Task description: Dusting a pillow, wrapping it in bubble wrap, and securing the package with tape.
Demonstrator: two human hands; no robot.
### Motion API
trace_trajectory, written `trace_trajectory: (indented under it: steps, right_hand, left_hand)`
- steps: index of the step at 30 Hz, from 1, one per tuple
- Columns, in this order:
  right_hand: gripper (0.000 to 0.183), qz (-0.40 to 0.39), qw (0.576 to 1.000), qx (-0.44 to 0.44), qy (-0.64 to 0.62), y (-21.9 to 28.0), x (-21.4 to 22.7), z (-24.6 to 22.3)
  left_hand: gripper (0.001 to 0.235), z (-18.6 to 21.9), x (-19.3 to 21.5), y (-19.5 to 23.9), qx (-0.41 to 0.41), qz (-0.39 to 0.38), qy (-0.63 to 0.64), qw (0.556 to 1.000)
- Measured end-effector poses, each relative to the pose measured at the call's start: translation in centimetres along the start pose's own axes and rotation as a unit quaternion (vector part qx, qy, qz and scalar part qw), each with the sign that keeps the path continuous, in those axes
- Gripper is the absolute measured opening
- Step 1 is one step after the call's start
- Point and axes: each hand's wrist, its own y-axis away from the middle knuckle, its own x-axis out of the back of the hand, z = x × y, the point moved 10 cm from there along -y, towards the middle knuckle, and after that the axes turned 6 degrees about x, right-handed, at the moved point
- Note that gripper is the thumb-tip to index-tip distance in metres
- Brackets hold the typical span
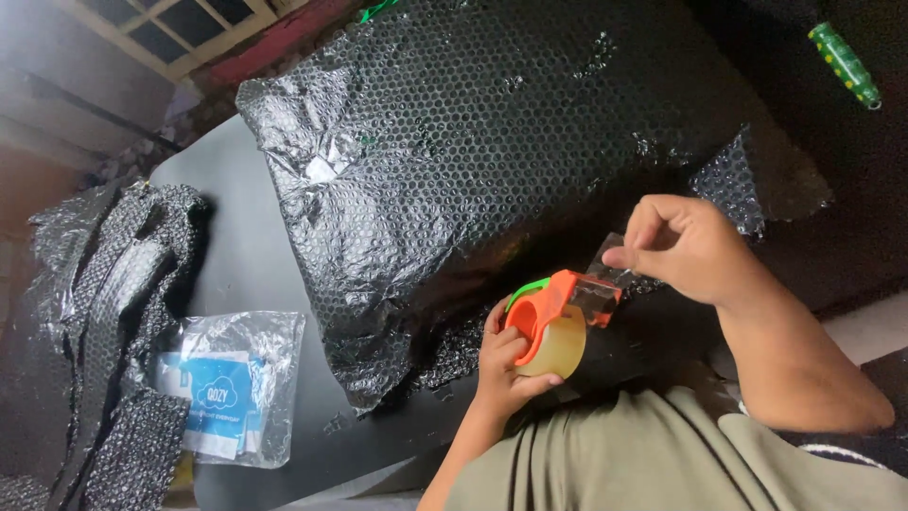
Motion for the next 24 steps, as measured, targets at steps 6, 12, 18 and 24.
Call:
trace_trajectory:
  steps: [6, 12, 18, 24]
  right_hand:
    - [0.036, 0.033, 0.996, 0.056, 0.063, 1.2, 0.4, -3.0]
    - [0.036, 0.045, 0.99, -0.012, 0.13, -0.9, 1.2, 1.6]
    - [0.029, -0.001, 0.995, -0.066, -0.071, -1.9, -1.6, 11.0]
    - [0.028, 0.012, 0.976, -0.135, -0.171, 0.5, -3.5, 13.4]
  left_hand:
    - [0.066, 0.0, 0.2, -0.1, 0.01, 0.006, 0.017, 1.0]
    - [0.063, -2.5, -0.8, 1.6, 0.011, -0.008, 0.018, 1.0]
    - [0.056, -7.0, -1.0, 4.4, 0.0, 0.051, 0.066, 0.997]
    - [0.053, -7.9, -1.2, 4.9, 0.014, 0.063, 0.079, 0.995]
